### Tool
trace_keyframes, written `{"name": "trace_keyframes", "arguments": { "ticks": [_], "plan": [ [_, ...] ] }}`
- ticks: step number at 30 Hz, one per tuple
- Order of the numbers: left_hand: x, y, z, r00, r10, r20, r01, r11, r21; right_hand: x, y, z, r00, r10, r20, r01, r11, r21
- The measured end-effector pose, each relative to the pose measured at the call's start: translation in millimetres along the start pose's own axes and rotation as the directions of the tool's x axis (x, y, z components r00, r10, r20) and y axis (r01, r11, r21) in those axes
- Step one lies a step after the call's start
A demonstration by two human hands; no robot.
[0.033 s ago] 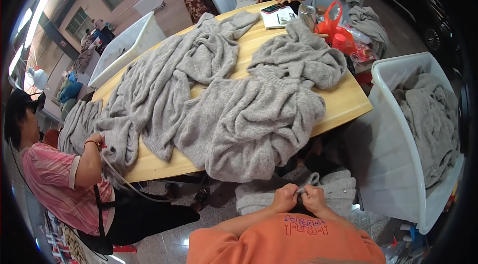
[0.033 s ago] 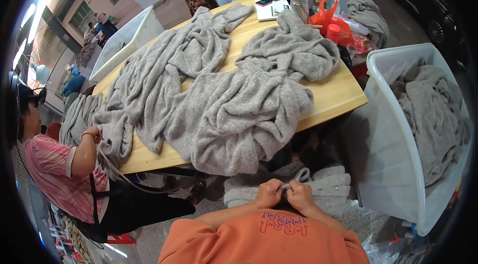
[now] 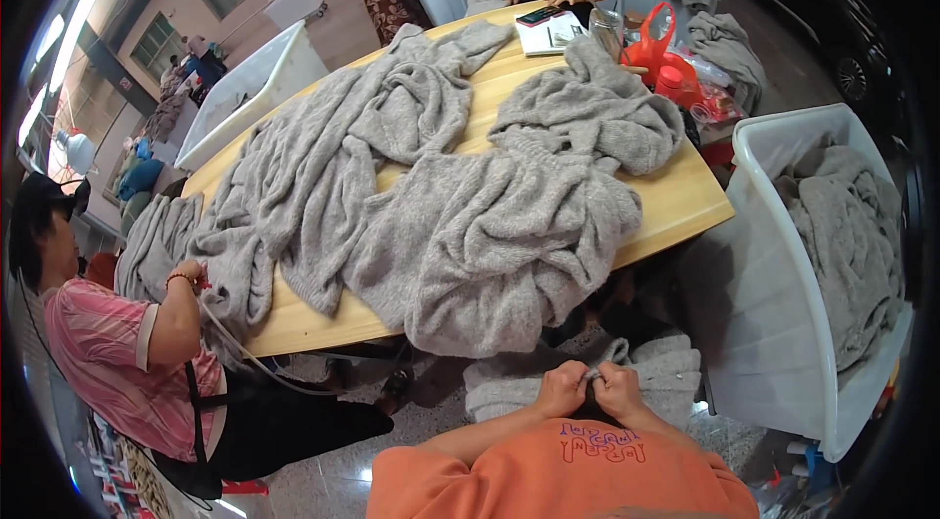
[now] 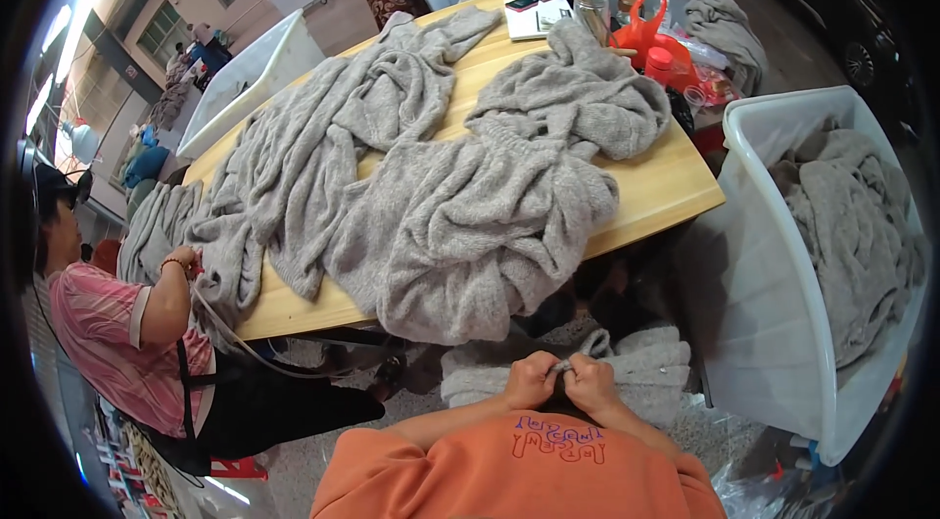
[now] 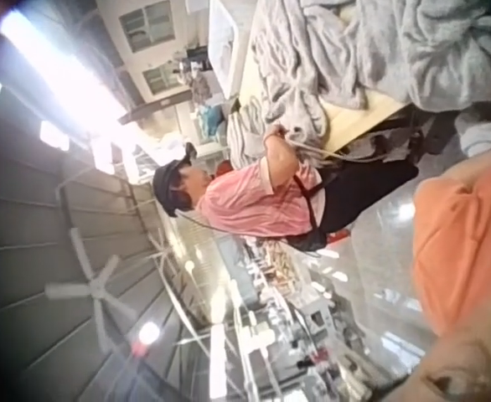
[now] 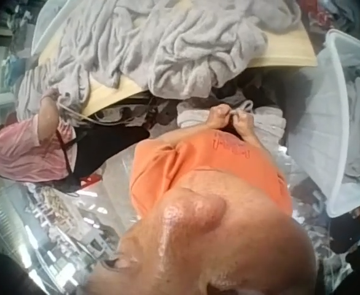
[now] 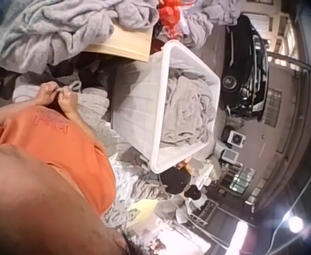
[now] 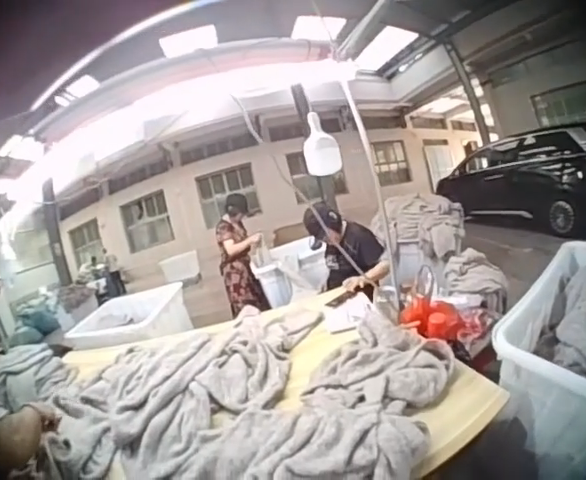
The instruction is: Inspecting and sorting pieces of grey fabric on a production table.
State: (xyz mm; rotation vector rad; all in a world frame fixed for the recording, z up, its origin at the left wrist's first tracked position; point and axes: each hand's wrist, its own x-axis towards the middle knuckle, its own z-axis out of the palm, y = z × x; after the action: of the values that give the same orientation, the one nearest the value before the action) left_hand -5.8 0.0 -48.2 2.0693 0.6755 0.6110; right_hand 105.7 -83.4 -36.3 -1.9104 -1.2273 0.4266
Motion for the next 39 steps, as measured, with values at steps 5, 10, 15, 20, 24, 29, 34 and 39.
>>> {"name": "trace_keyframes", "arguments": {
  "ticks": [5, 10, 15, 20, 24, 29, 34, 39],
  "plan": [
    [-1.0, -1.1, -3.2, 0.996, 0.081, 0.041, -0.083, 0.995, 0.05, -0.5, 8.7, 2.6, 1.0, 0.014, 0.027, -0.014, 1.0, 0.024],
    [-4.4, -0.2, -22.2, 0.972, -0.163, 0.17, 0.145, 0.982, 0.118, 2.0, 22.3, -10.4, 0.969, 0.214, -0.122, -0.159, 0.922, 0.354],
    [10.7, -2.7, -44.8, 0.982, -0.187, -0.006, 0.186, 0.982, -0.019, 8.6, 21.6, -22.7, 0.978, 0.208, -0.006, -0.203, 0.958, 0.204],
    [20.0, 13.2, -46.6, 0.931, -0.327, 0.162, 0.361, 0.889, -0.281, 16.2, 12.0, -32.1, 0.933, -0.259, 0.249, 0.263, 0.965, 0.017],
    [20.8, 23.7, -37.4, 0.933, -0.288, 0.215, 0.34, 0.903, -0.262, 22.6, 3.2, -18.1, 0.951, -0.134, 0.279, 0.008, 0.911, 0.412],
    [16.5, 23.9, -29.7, 0.839, -0.383, 0.386, 0.522, 0.767, -0.373, 11.6, -4.3, -5.7, 0.979, -0.202, 0.03, 0.173, 0.898, 0.405],
    [17.9, 20.0, -32.1, 0.774, -0.481, 0.412, 0.633, 0.554, -0.541, 14.0, 13.7, -10.5, 0.991, -0.08, 0.112, 0.025, 0.904, 0.427],
    [23.4, 6.5, -42.6, 0.827, -0.458, 0.327, 0.544, 0.503, -0.671, 1.6, 60.4, -48.8, 0.993, -0.121, 0.002, 0.121, 0.992, -0.03]
  ]
}}
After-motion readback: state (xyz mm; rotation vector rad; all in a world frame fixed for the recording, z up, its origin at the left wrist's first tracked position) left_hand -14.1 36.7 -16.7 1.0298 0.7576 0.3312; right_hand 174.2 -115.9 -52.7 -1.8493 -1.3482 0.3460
